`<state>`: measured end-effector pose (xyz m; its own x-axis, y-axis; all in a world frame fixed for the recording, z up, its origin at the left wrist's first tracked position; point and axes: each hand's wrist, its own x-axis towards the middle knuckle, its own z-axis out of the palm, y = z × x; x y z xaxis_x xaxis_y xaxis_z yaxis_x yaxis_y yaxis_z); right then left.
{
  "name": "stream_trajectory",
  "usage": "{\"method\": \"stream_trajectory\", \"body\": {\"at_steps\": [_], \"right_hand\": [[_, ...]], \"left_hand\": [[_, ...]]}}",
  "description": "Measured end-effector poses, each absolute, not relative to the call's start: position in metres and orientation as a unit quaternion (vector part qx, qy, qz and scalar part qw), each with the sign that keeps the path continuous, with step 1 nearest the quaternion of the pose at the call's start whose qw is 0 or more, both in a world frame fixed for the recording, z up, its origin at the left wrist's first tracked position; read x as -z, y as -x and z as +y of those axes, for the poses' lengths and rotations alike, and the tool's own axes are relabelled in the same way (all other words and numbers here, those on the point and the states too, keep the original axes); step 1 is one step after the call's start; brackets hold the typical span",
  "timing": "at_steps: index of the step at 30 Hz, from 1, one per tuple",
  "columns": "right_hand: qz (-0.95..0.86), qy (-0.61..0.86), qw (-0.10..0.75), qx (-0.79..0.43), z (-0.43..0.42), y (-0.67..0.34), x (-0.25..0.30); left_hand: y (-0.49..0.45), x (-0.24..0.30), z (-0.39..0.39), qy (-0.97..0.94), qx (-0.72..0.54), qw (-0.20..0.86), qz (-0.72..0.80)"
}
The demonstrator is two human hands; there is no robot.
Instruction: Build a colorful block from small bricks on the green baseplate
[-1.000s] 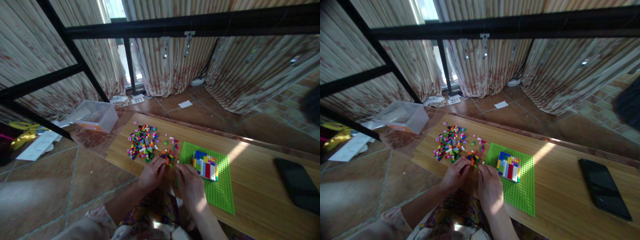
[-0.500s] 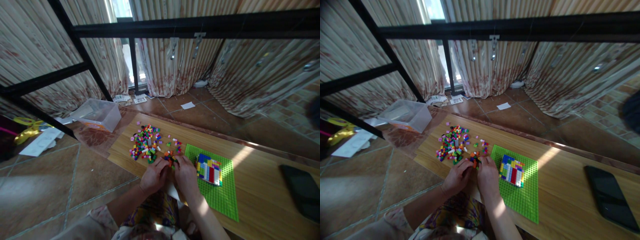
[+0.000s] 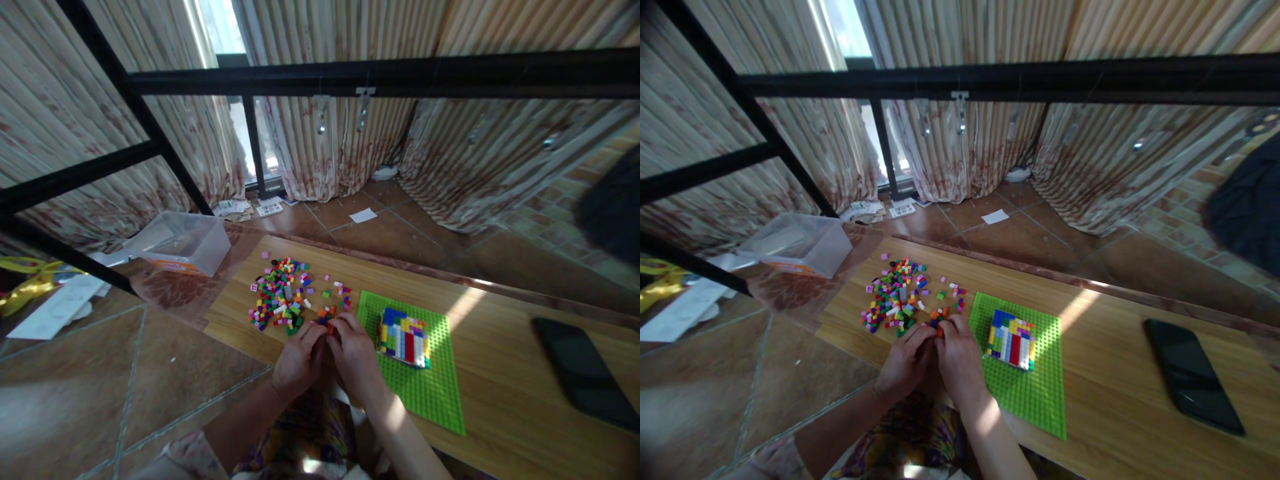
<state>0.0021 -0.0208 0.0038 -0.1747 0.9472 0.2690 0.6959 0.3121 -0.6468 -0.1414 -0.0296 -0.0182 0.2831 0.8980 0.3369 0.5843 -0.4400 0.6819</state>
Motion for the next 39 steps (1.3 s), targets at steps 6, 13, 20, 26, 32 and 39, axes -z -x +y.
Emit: {"method": "stream_trajectory", "body": {"at_steps": [6, 13, 20, 26, 32, 39], "right_hand": [[-0.676, 0.584, 0.391, -0.221, -0.038, -0.013, -0.025], [-0.591, 0.632, 0.470, -0.175, -0.057, -0.079, -0.032], [-0.595, 0.661, 0.443, -0.113, -0.038, -0.112, -0.020], [-0.561, 0.702, 0.419, -0.127, -0.025, -0.104, -0.016], [-0.552, 0.748, 0.359, -0.086, -0.022, -0.091, -0.022], [-0.568, 0.739, 0.354, -0.078, -0.022, -0.090, -0.016]], "left_hand": [[0.141, 0.019, -0.028, -0.772, -0.369, 0.195, 0.480], [0.141, 0.022, -0.027, -0.783, -0.366, 0.155, 0.478], [0.142, 0.023, -0.025, -0.789, -0.359, 0.137, 0.480], [0.143, 0.028, -0.026, -0.791, -0.356, 0.135, 0.479], [0.144, 0.028, -0.025, -0.794, -0.363, 0.130, 0.470], [0.144, 0.029, -0.023, -0.800, -0.361, 0.119, 0.464]]}}
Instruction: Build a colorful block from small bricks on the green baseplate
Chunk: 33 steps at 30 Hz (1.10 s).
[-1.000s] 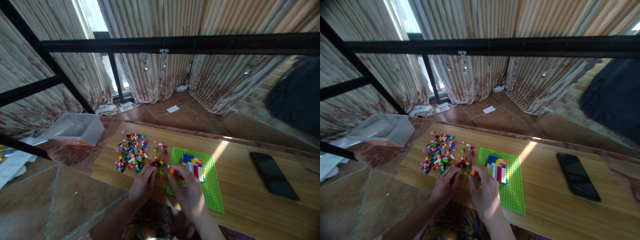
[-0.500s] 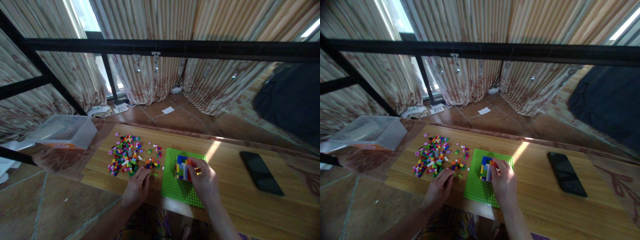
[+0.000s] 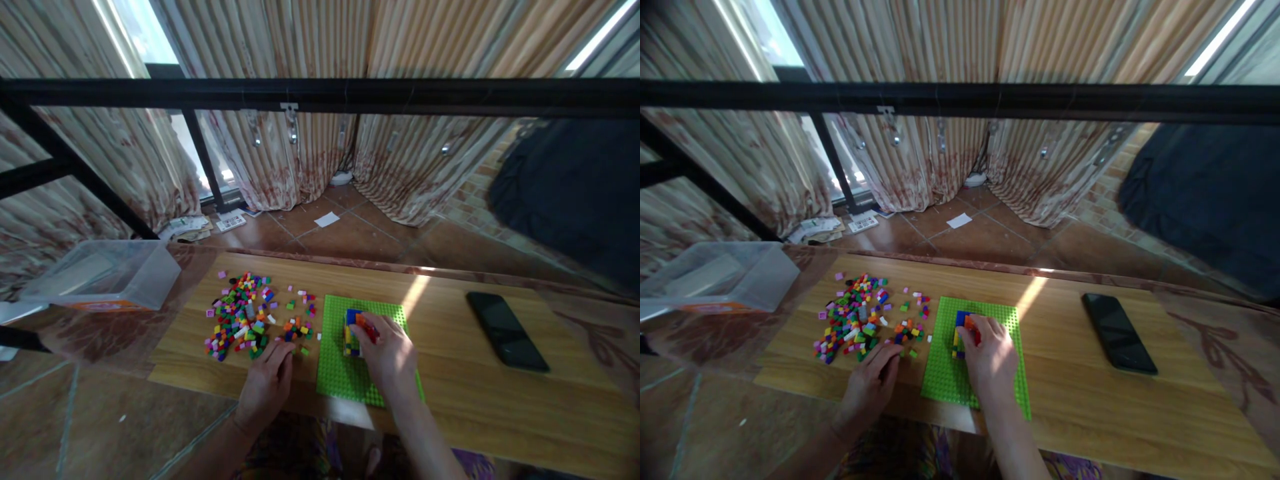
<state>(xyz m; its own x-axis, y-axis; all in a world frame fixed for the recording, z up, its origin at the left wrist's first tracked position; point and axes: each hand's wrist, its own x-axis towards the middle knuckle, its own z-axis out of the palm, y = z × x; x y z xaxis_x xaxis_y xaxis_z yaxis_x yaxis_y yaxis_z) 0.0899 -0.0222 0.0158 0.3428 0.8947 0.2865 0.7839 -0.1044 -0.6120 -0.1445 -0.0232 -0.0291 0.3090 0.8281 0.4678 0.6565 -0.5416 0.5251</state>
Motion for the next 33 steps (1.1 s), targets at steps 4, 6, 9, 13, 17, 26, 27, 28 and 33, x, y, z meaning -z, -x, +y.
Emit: {"method": "stream_trajectory", "body": {"at_steps": [4, 6, 9, 13, 17, 26, 27, 28, 33], "right_hand": [[-0.582, 0.707, 0.392, -0.088, -0.026, -0.095, -0.011], [-0.582, 0.699, 0.404, -0.097, -0.027, -0.097, -0.011], [-0.588, 0.682, 0.421, -0.110, -0.026, -0.099, -0.011], [-0.598, 0.673, 0.424, -0.101, -0.024, -0.098, -0.011], [-0.607, 0.673, 0.414, -0.085, -0.023, -0.097, -0.011], [-0.646, 0.687, 0.323, -0.079, -0.020, -0.102, -0.019], [-0.652, 0.688, 0.309, -0.078, -0.019, -0.103, -0.021], [-0.658, 0.688, 0.296, -0.074, -0.019, -0.103, -0.022], [-0.682, 0.681, 0.264, -0.038, -0.021, -0.101, -0.027]], "left_hand": [[0.144, 0.028, -0.023, -0.802, -0.357, 0.115, 0.465], [0.144, 0.027, -0.023, -0.802, -0.355, 0.114, 0.467], [0.145, 0.028, -0.023, -0.804, -0.357, 0.109, 0.462], [0.145, 0.029, -0.023, -0.803, -0.356, 0.112, 0.465], [0.144, 0.029, -0.024, -0.798, -0.353, 0.128, 0.471], [0.145, 0.031, -0.025, -0.801, -0.337, 0.155, 0.470], [0.145, 0.032, -0.024, -0.801, -0.337, 0.156, 0.470], [0.145, 0.032, -0.024, -0.800, -0.338, 0.156, 0.470], [0.146, 0.031, -0.022, -0.798, -0.358, 0.149, 0.462]]}}
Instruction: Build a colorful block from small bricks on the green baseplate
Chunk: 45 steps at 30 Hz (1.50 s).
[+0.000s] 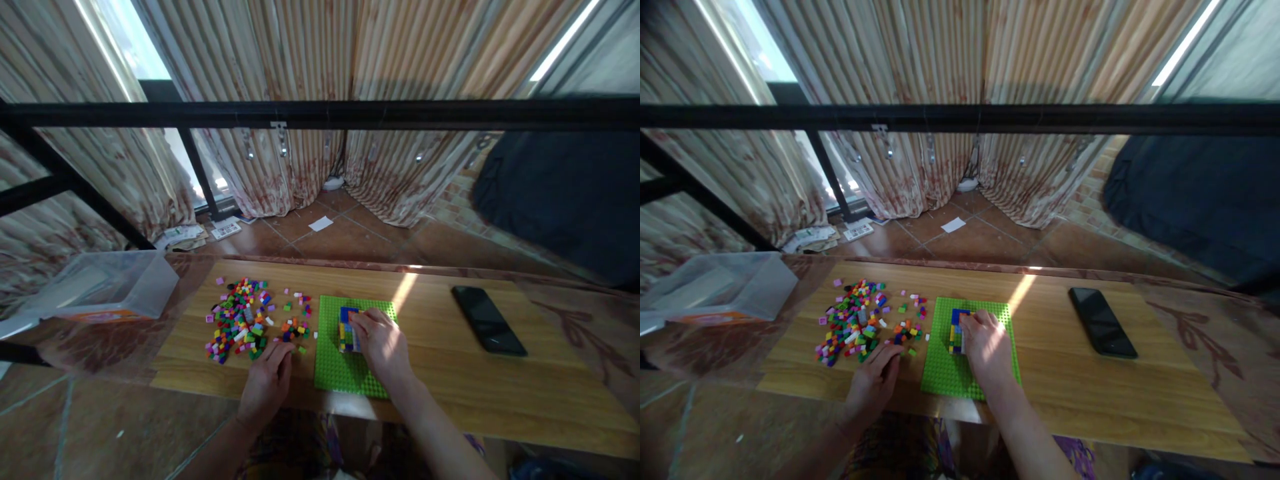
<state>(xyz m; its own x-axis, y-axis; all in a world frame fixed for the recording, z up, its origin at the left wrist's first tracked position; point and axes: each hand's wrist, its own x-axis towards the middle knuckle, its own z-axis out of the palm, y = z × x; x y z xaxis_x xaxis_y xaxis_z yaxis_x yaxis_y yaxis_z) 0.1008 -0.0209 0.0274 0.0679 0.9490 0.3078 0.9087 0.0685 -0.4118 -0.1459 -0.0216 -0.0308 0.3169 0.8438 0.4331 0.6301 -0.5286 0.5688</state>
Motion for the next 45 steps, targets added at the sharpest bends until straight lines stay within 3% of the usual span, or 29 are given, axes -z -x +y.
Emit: {"method": "stream_trajectory", "body": {"at_steps": [9, 20, 45], "right_hand": [[-0.615, 0.690, 0.380, -0.028, -0.023, -0.118, -0.018], [-0.629, 0.666, 0.400, -0.028, -0.011, -0.115, 0.007], [-0.641, 0.624, 0.446, -0.023, -0.009, -0.115, 0.015]], "left_hand": [[0.130, -0.011, -0.022, -0.766, -0.399, 0.172, 0.473], [0.039, -0.016, 0.027, -0.792, -0.285, 0.252, 0.477], [0.030, -0.008, 0.023, -0.783, -0.321, 0.240, 0.477]]}}
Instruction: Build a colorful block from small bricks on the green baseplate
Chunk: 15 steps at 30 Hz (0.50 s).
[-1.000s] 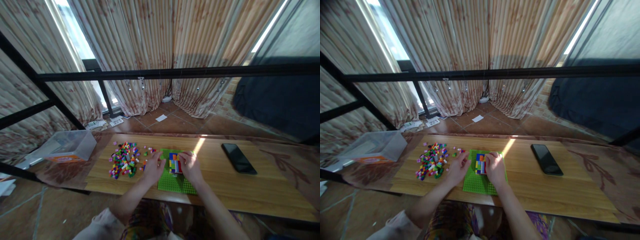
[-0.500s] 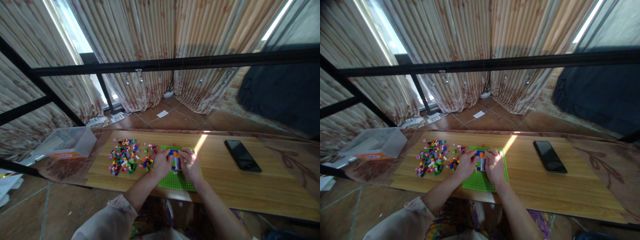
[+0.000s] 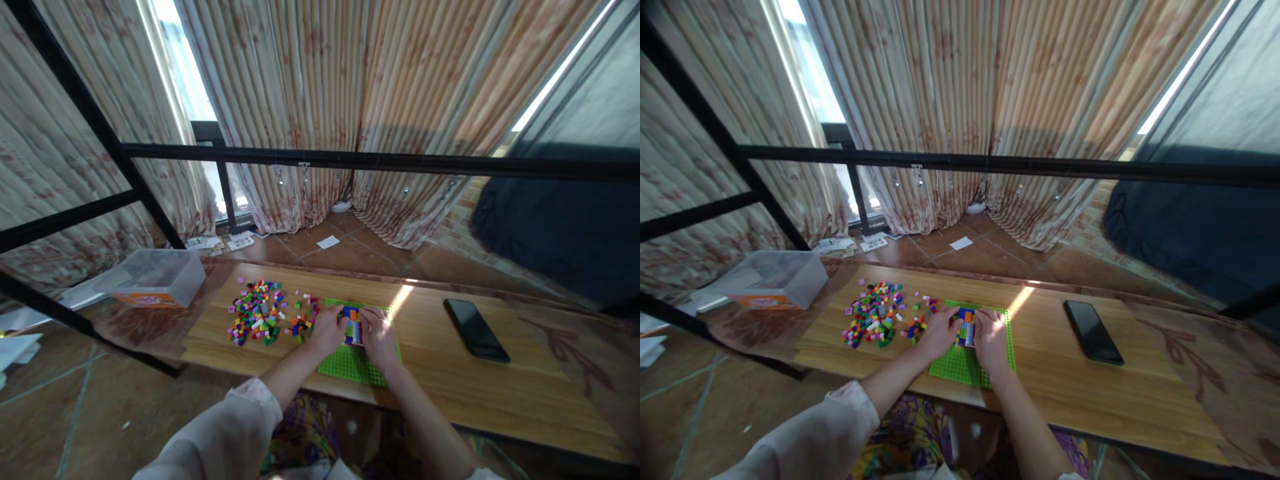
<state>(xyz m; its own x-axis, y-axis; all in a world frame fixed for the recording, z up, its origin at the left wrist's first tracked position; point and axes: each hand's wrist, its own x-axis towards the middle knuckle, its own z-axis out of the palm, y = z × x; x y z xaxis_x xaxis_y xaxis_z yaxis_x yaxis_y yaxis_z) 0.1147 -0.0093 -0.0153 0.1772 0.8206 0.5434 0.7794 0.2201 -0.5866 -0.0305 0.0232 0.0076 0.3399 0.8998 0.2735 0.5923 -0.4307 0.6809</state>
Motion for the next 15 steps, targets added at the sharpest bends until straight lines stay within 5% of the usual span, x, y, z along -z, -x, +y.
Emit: {"method": "stream_trajectory", "body": {"at_steps": [15], "right_hand": [[-0.564, 0.652, 0.503, -0.063, -0.059, -0.105, -0.007]], "left_hand": [[0.153, -0.008, -0.002, -0.718, -0.427, 0.193, 0.515]]}}
